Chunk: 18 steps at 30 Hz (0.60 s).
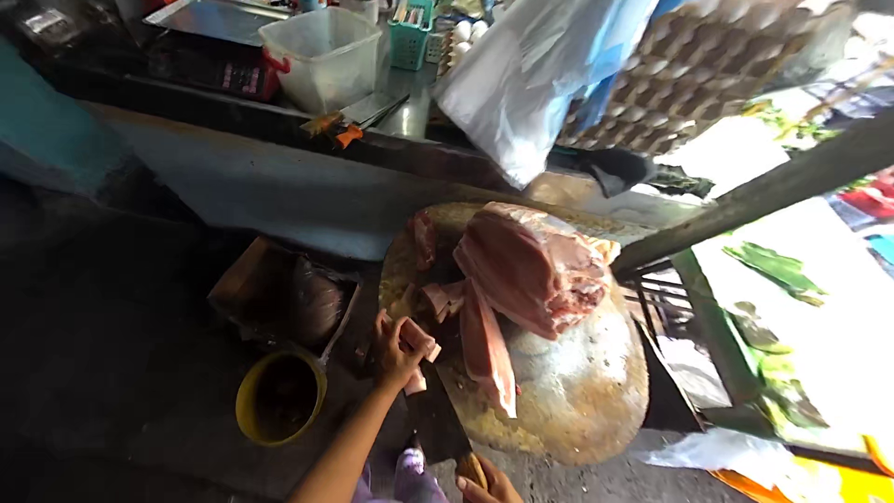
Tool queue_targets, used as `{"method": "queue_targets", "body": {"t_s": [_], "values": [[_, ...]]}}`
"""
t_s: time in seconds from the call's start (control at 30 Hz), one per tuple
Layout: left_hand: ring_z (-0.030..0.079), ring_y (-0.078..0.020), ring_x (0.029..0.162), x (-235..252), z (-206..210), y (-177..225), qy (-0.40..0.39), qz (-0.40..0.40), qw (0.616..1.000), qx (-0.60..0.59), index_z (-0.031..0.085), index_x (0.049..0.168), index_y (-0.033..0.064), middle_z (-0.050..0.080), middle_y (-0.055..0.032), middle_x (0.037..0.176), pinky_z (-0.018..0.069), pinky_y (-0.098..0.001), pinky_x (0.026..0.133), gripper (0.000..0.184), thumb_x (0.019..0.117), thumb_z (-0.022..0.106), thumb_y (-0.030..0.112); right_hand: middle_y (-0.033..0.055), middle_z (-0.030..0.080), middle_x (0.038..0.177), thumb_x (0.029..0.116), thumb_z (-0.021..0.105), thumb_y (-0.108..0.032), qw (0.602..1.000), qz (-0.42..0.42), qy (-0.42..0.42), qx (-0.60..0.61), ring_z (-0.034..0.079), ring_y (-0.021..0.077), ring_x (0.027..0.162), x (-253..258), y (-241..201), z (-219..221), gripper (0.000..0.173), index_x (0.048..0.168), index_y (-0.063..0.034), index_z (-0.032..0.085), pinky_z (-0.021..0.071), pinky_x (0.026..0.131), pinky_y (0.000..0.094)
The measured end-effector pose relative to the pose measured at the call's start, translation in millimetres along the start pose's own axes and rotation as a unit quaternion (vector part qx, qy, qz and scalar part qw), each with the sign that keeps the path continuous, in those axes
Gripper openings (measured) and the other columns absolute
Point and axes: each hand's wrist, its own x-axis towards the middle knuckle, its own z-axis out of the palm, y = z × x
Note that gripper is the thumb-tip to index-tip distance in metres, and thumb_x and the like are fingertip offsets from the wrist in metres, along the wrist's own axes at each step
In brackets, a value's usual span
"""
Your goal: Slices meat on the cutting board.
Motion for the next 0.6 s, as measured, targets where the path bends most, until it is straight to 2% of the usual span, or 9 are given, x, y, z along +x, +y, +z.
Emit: {"method": "queue_targets", "body": {"t_s": [0.1, 0.2, 0.27, 0.33, 0.4, 0.43, 0.5, 0.53, 0.6], "values": [[0.031, -0.0514, 0.145, -21, -39, -18, 0.089, -0.054, 0.993, -0.058, 0.062, 0.133, -0.0044, 0.033, -0.0370, 0.156, 0.0269, -0.0586, 0.120, 0.075, 0.0809, 0.077, 0.047, 0.0004, 0.059, 0.069, 0.0952, 0.066, -0.020, 0.992, 0.021, -0.032, -0.122, 0.058, 0.0113, 0.052, 10, -23, 14, 0.034, 0.121, -0.0026, 0.054, 0.0544, 0.052, 0.0306], [0.029, -0.0497, 0.147, -41, -83, -56, 0.157, -0.118, 0.978, -0.070, 0.055, 0.138, -0.0103, 0.030, -0.0379, 0.156, 0.0254, -0.0553, 0.122, 0.074, 0.0865, 0.072, 0.040, 0.0078, 0.062, 0.076, 0.0968, 0.069, -0.032, 0.957, 0.049, -0.085, -0.272, 0.061, 0.0179, 0.055, 37, -40, 37, 0.042, 0.126, -0.0039, 0.055, 0.0561, 0.056, 0.0371], [0.030, -0.0496, 0.147, -54, -113, -84, 0.182, -0.169, 0.968, -0.048, 0.051, 0.142, -0.0110, 0.032, -0.0376, 0.156, 0.0241, -0.0554, 0.123, 0.070, 0.0931, 0.064, 0.038, 0.0142, 0.066, 0.087, 0.0984, 0.067, -0.037, 0.919, 0.047, -0.111, -0.375, 0.066, 0.0257, 0.068, 58, -49, 66, 0.044, 0.127, -0.0044, 0.058, 0.0578, 0.068, 0.0461], [0.036, -0.0486, 0.144, -62, -142, -119, 0.189, -0.222, 0.956, -0.044, 0.044, 0.146, -0.0122, 0.037, -0.0372, 0.153, 0.0278, -0.0555, 0.122, 0.067, 0.1003, 0.054, 0.035, 0.0216, 0.069, 0.102, 0.1003, 0.065, -0.038, 0.886, 0.033, -0.120, -0.447, 0.069, 0.0363, 0.090, 77, -58, 102, 0.046, 0.130, -0.0031, 0.060, 0.0551, 0.084, 0.0575], [0.044, -0.0444, 0.140, -68, -168, -153, 0.193, -0.284, 0.937, -0.068, 0.030, 0.154, -0.0109, 0.042, -0.0357, 0.150, 0.0370, -0.0533, 0.117, 0.069, 0.1057, 0.049, 0.035, 0.0252, 0.069, 0.110, 0.1023, 0.062, -0.037, 0.865, 0.031, -0.118, -0.487, 0.068, 0.0419, 0.104, 89, -66, 132, 0.046, 0.132, -0.0023, 0.059, 0.0515, 0.092, 0.0618], [0.038, -0.0439, 0.145, -69, -184, -163, 0.193, -0.320, 0.924, -0.082, 0.020, 0.158, -0.0085, 0.035, -0.0351, 0.155, 0.0338, -0.0538, 0.120, 0.072, 0.1082, 0.047, 0.037, 0.0255, 0.069, 0.112, 0.1030, 0.060, -0.037, 0.862, 0.031, -0.115, -0.493, 0.067, 0.0425, 0.106, 91, -69, 140, 0.046, 0.134, -0.0029, 0.058, 0.0510, 0.094, 0.0619], [0.027, -0.0429, 0.152, -64, -216, -168, 0.212, -0.360, 0.906, -0.064, 0.012, 0.162, -0.0029, 0.023, -0.0319, 0.164, 0.0252, -0.0550, 0.123, 0.077, 0.1091, 0.043, 0.044, 0.0241, 0.069, 0.109, 0.1030, 0.061, -0.037, 0.873, 0.024, -0.102, -0.477, 0.068, 0.0409, 0.102, 89, -73, 140, 0.046, 0.135, -0.0040, 0.057, 0.0523, 0.091, 0.0601], [0.024, -0.0434, 0.153, -57, -229, -165, 0.224, -0.357, 0.906, -0.046, 0.012, 0.163, -0.0016, 0.021, -0.0313, 0.165, 0.0233, -0.0561, 0.124, 0.078, 0.1086, 0.044, 0.045, 0.0233, 0.069, 0.106, 0.1021, 0.062, -0.037, 0.883, 0.014, -0.091, -0.459, 0.069, 0.0396, 0.097, 85, -72, 132, 0.046, 0.133, -0.0038, 0.058, 0.0533, 0.088, 0.0597], [0.024, -0.0432, 0.153, -36, -244, -153, 0.230, -0.330, 0.915, -0.018, 0.016, 0.162, -0.0013, 0.022, -0.0311, 0.165, 0.0230, -0.0558, 0.124, 0.078, 0.1078, 0.046, 0.045, 0.0216, 0.069, 0.101, 0.0998, 0.065, -0.037, 0.907, -0.002, -0.060, -0.417, 0.069, 0.0374, 0.090, 69, -72, 105, 0.046, 0.132, -0.0045, 0.059, 0.0550, 0.083, 0.0591]]}}
